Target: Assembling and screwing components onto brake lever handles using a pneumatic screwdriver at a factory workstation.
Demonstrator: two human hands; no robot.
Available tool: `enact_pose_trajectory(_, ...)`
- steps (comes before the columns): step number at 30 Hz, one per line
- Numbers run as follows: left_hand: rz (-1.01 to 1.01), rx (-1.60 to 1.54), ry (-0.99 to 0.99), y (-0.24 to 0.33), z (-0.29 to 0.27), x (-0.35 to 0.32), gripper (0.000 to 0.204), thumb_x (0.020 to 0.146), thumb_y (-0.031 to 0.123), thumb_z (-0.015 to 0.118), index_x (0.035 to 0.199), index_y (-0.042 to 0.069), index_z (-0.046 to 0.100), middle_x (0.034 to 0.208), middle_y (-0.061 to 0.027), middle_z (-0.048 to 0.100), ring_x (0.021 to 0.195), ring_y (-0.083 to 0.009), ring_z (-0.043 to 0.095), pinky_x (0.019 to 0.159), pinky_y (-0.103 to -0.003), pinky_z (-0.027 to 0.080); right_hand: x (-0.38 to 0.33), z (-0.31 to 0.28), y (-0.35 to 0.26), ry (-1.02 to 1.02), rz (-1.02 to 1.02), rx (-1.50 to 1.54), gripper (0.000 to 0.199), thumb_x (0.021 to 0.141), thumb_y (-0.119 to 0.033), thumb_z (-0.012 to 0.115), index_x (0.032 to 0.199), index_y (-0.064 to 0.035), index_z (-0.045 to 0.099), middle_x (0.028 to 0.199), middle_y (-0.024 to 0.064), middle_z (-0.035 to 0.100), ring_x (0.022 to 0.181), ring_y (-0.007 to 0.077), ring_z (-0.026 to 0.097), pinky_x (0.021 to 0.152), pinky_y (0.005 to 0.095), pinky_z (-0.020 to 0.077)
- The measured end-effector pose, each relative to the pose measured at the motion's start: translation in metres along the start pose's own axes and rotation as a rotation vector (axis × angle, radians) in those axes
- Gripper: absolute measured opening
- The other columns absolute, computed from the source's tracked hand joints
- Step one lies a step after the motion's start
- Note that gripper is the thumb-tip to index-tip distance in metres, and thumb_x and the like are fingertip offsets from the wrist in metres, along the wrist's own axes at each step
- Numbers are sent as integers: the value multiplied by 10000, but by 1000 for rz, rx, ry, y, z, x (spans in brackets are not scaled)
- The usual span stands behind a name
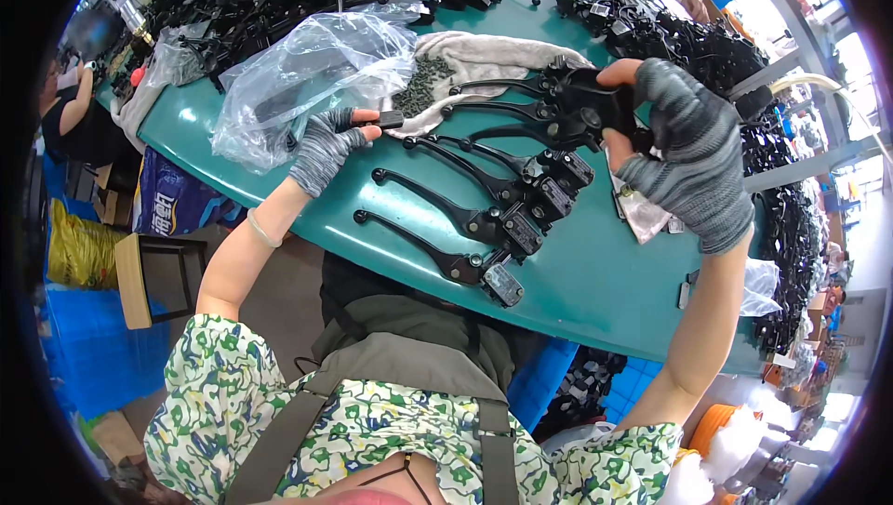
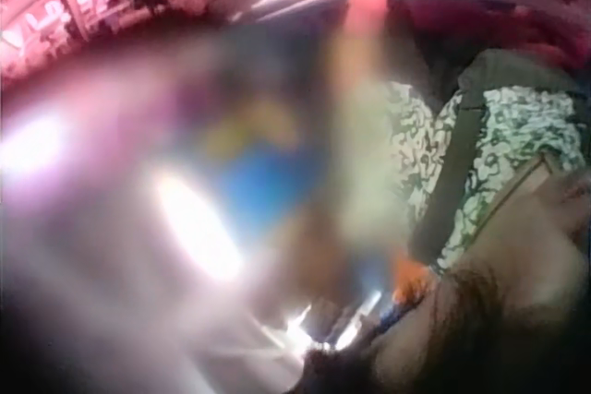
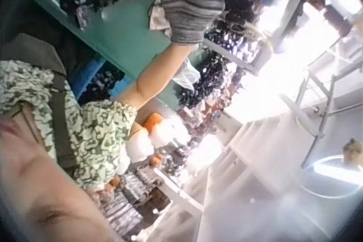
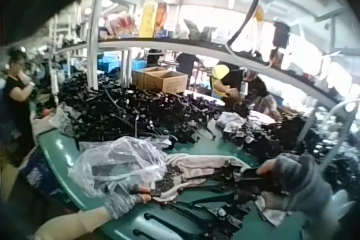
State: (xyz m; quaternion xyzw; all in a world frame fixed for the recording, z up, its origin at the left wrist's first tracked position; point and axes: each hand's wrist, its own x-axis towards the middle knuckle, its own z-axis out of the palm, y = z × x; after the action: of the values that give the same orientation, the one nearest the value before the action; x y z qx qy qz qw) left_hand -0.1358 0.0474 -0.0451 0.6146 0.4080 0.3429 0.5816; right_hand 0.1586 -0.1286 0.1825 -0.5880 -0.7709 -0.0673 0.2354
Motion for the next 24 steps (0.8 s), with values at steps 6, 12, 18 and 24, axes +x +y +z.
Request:
enact_pose_trajectory(6,248,500,-15,-21,-7,5,227,717,57,775,934,38,712,748,-105,682,661,-171,634,681,-299,511,-17,7,-1,178,-42,-8,384,628,-54,738,999,-91,647,772,26,559,578,126,471,562,238,417)
enact_pose_trajectory(12,324,582,-49,-17,-7,-2,209,680,93,802,854,46,697,886,-143,668,801,-231,647,735,-334,507,-28,20,-7,233,-47,19,413,696,-27,758,1071,-73,592,842,-4,571,615,73,454,585,211,407)
enact_pose_trajectory(18,882,662,229,56,-23,-28,319,669,179,831,933,72,685,1039,-131,650,944,-263,629,791,-344,503,-28,46,-14,311,-163,179,371,713,-113,809,1011,-93,588,857,53,632,661,135,558,608,238,449)
enact_pose_trajectory(24,885,674,-89,114,-14,-77,397,692,215,819,1030,87,656,966,-123,672,851,-259,661,731,-326,521,-22,69,-34,408,-397,270,329,747,-132,796,994,-96,581,995,149,685,712,192,656,618,289,509)
